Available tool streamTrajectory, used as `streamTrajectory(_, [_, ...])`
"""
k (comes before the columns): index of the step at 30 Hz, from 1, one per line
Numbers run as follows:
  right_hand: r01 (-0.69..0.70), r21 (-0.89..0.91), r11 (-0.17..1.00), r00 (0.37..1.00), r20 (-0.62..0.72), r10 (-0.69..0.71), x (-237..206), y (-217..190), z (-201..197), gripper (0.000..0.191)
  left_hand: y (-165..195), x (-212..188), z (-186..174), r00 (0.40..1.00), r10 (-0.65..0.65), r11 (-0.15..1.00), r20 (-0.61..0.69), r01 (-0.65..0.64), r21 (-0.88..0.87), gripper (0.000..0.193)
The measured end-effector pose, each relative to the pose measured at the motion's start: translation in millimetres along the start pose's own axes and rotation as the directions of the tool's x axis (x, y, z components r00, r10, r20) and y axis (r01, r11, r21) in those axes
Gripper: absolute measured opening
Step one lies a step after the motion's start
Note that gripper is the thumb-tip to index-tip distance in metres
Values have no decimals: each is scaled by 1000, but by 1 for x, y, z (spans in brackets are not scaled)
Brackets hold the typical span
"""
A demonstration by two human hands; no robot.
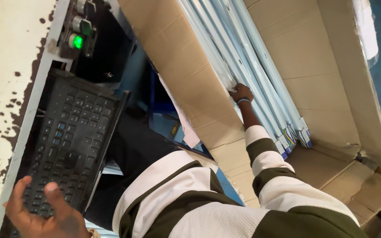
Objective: The person repeatedly picks up long white poles, marks them with a yellow tool, and scans them with a red laser device. After each scan, the pole is placed back into a vertical rack. The cycle continues with multiple poles throughout the clip.
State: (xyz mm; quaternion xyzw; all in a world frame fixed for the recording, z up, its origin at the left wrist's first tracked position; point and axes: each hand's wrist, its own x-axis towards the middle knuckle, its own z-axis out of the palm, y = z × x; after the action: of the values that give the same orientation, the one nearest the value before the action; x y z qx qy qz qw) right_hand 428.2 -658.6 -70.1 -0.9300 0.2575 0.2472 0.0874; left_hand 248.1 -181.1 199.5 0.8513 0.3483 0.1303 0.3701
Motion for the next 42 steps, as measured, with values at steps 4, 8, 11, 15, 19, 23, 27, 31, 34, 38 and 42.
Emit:
streamTrajectory(4, [-123, -49, 991, 987, 98, 127, 4, -2, 3, 54, 1, 6, 3, 955, 295, 942, 3, -291, 167, 48])
streamTrajectory(8, [-92, -52, 994, 990, 104, 98, 7, 6, 9, 57, -15, 6, 3, 947, 319, 938, -27, -312, 148, 49])
streamTrajectory(11, [39, -69, 997, 997, 67, -34, 3, 13, 8, 62, -28, 2, -1, 940, 336, 939, -61, -330, 100, 44])
streamTrajectory(15, [198, 18, 980, 917, -355, -179, -8, 32, -9, 46, -42, -4, -9, 937, 336, 940, -96, -328, 90, 38])
streamTrajectory(19, [301, 174, 938, 855, -485, -184, -29, 45, -74, 60, -55, -3, -2, 946, 294, 954, -134, -300, -23, 36])
streamTrajectory(23, [453, 138, 881, 804, -490, -337, -61, 49, -147, 70, -65, -1, 6, 932, 338, 935, -129, -349, -68, 32])
streamTrajectory(27, [443, 62, 894, 760, -556, -338, -89, 47, -181, 62, -70, -4, 9, 936, 320, 928, -149, -341, -147, 29])
streamTrajectory(31, [421, -296, 858, 533, -685, -498, -111, 49, -193, 49, -79, -13, 10, 953, 246, 938, -175, -280, -203, 23])
streamTrajectory(34, [346, -457, 819, 412, -711, -570, -131, 48, -219, 45, -88, -20, 8, 966, 190, 928, -172, -235, -291, 22])
streamTrajectory(38, [498, -459, 736, 297, -707, -642, -165, 26, -264, 47, -91, -20, 5, 976, 151, 923, -160, -197, -330, 20])
streamTrajectory(42, [763, -15, 647, 419, -750, -512, -185, -33, -271, 44, -74, -14, 7, 986, 112, 879, -120, -155, -452, 19])
